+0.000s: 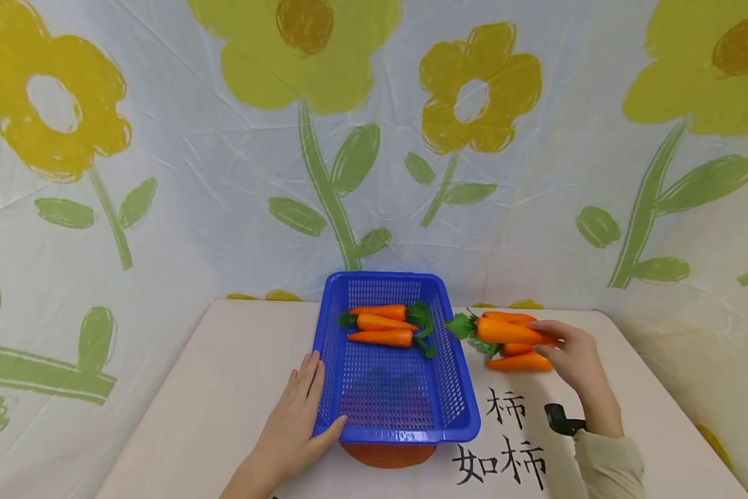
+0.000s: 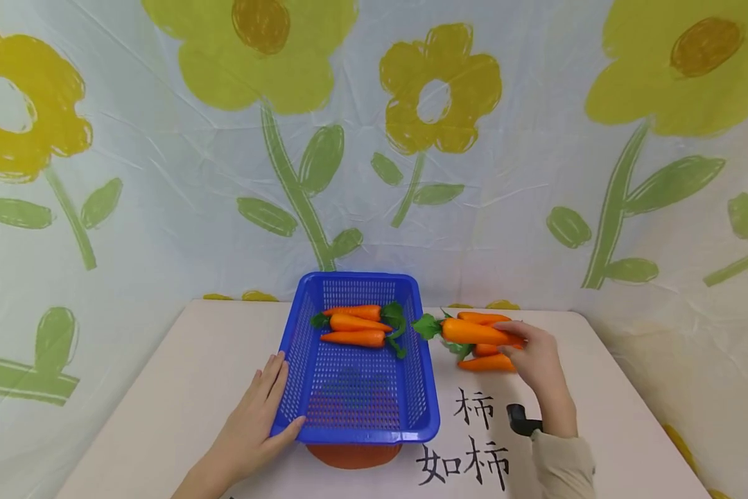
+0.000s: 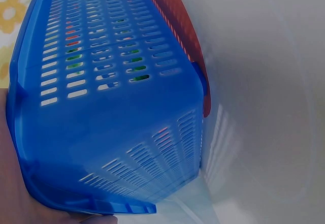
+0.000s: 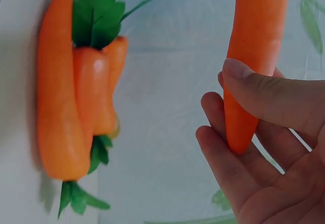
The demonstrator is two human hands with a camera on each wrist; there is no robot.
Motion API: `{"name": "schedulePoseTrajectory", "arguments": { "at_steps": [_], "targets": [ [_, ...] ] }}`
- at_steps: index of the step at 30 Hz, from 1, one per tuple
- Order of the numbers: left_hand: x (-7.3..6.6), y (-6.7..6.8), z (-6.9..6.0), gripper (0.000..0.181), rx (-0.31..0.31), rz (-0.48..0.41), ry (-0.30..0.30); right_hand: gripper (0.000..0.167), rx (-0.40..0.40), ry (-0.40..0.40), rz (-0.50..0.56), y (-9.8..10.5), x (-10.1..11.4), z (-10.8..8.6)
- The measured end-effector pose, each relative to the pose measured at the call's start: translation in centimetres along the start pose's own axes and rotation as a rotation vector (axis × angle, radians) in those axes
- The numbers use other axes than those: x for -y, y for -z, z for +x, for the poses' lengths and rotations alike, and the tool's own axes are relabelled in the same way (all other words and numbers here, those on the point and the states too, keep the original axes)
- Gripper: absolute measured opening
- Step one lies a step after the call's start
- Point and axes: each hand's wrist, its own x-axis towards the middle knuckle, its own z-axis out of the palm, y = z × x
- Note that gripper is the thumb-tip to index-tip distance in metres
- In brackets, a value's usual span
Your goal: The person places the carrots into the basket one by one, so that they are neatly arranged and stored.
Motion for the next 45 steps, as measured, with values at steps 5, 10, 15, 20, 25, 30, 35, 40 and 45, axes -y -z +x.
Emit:
{"name": "schedulePoseTrajectory", "arguments": {
  "at_steps": [5,10,15,20,25,30,35,40,45],
  "targets": [
    [-0.1,0.0,-0.4,0.089,0.003,0.002,0.006,0.036,0.059,-0.002,0.044,-1.0,2.0,0.5],
    [-0.2,0.0,-0.6,0.088,-0.008,0.004,-0.003,0.035,0.083,0.0,0.054,-2.1,3.9,1.3],
    [-0.3,0.0,-0.7,0.088,-0.002,0.004,0.001,0.034,0.091,0.009,0.038,-3.3,5.8,1.9],
    [-0.3,-0.1,-0.7,0.088,0.001,-0.001,0.002,0.032,0.109,0.04,0.014,-4.3,8.0,2.8],
    [-0.3,0.0,-0.6,0.088,0.0,-0.01,0.0,0.031,0.165,0.055,0.011,-5.2,10.2,3.6],
    [-0.4,0.2,-0.3,0.088,0.024,-0.025,0.014,0.028,0.209,0.09,-0.012,-6.4,11.7,4.6],
    [-0.3,0.4,0.0,0.088,0.052,-0.031,0.037,0.029,0.268,0.104,-0.028,-8.3,12.3,5.6],
    [-0.2,0.3,0.0,0.088,0.05,-0.025,0.031,0.03,0.334,0.097,-0.044,-10.2,13.0,6.3],
    [-0.3,0.2,0.0,0.087,0.019,-0.017,0.006,0.029,0.375,0.059,-0.065,-11.9,13.4,6.7]
  ]
}}
